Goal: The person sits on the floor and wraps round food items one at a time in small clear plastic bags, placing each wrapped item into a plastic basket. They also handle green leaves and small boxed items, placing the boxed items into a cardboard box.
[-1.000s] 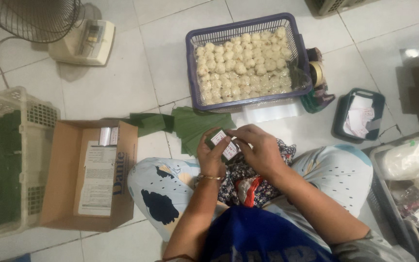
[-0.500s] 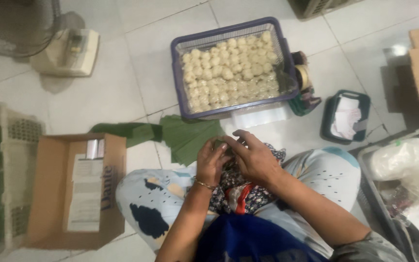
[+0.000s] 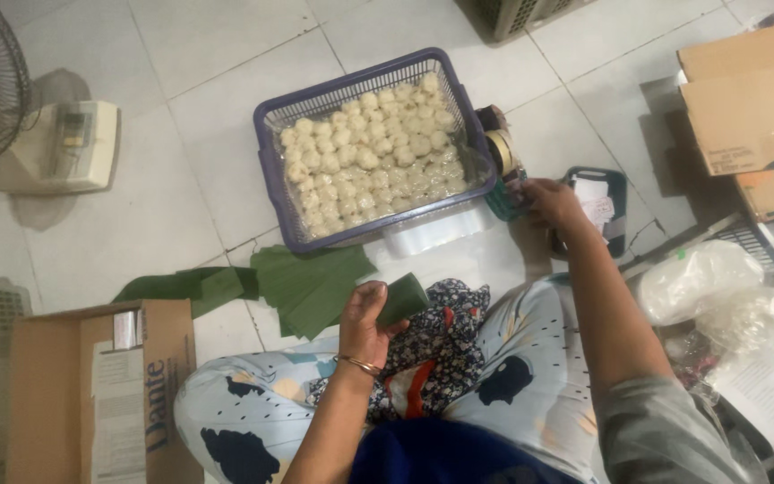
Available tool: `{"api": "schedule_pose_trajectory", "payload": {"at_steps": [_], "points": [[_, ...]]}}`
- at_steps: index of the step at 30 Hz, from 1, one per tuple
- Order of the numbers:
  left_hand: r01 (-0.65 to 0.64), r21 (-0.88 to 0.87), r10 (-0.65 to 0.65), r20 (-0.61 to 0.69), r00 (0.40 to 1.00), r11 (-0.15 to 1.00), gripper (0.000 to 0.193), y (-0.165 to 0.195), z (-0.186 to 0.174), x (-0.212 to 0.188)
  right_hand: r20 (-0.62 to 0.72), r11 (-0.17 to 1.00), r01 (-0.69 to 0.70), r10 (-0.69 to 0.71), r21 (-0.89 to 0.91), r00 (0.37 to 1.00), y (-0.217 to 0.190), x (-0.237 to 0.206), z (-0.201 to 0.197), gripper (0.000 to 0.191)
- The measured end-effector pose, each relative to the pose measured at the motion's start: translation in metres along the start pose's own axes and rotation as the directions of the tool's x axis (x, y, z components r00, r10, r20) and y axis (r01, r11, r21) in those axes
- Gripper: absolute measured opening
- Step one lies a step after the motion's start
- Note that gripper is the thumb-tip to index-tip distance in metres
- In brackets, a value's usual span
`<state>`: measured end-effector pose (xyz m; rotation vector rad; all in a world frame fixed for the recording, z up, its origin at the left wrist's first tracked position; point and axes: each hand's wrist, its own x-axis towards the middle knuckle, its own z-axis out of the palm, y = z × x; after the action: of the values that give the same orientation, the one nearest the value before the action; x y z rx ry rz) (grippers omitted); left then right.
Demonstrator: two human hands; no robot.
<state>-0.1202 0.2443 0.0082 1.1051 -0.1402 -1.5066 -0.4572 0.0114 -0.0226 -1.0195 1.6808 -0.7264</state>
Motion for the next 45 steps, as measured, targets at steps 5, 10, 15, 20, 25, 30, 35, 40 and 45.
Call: {"api": "schedule_pose_trajectory", "payload": {"at_steps": [5,10,15,20,25,30,35,40,45], "points": [[-0.036,0.019,0.036,0.008,0.999,0.999,0.02,0.001,0.021,-0.005,0.175,0.982,-0.028,-0.005,0.189,0.985,-0.01,0.003,-0.004,0.02],[-0.088,0.025,0.087,0.024,0.996,0.996,0.02,0.007,0.025,-0.012,0.116,0.873,-0.093,0.042,0.478,0.992,0.002,-0.018,-0.013,0.019],[-0.14,0.096,0.142,-0.011,0.99,0.985,0.02,0.012,0.03,-0.023,-0.1,0.98,0.153,-0.141,0.129,0.985,0.033,-0.021,0.0,0.017],[-0.369,0.085,0.348,0.196,0.917,0.925,0.016,0.018,0.038,-0.034,-0.226,0.811,0.336,-0.484,-0.48,0.845,0.041,-0.014,0.012,0.016],[-0.712,0.307,0.619,0.353,0.701,0.632,0.017,0.032,0.034,-0.052,-0.079,0.834,0.207,-0.285,-0.512,0.955,0.008,-0.054,0.03,0.016],[-0.792,0.505,0.683,0.444,0.579,0.343,0.014,0.042,0.037,-0.065,0.071,0.946,0.323,-0.32,-0.021,0.945,-0.053,-0.178,0.07,0.018],[-0.853,0.515,0.73,0.552,0.402,0.08,0.014,0.045,0.042,-0.073,0.298,0.869,0.236,-0.386,0.435,0.873,-0.095,-0.262,0.1,0.032],[-0.806,0.499,0.717,0.43,0.548,0.318,0.014,0.052,0.033,-0.08,0.232,0.881,0.473,-0.459,-0.004,0.857,-0.099,-0.286,0.12,0.035],[-0.688,0.292,0.595,0.35,0.723,0.664,0.011,0.063,0.016,-0.082,0.193,0.402,0.901,-0.883,-0.161,0.428,-0.081,-0.285,0.132,0.03]]}}
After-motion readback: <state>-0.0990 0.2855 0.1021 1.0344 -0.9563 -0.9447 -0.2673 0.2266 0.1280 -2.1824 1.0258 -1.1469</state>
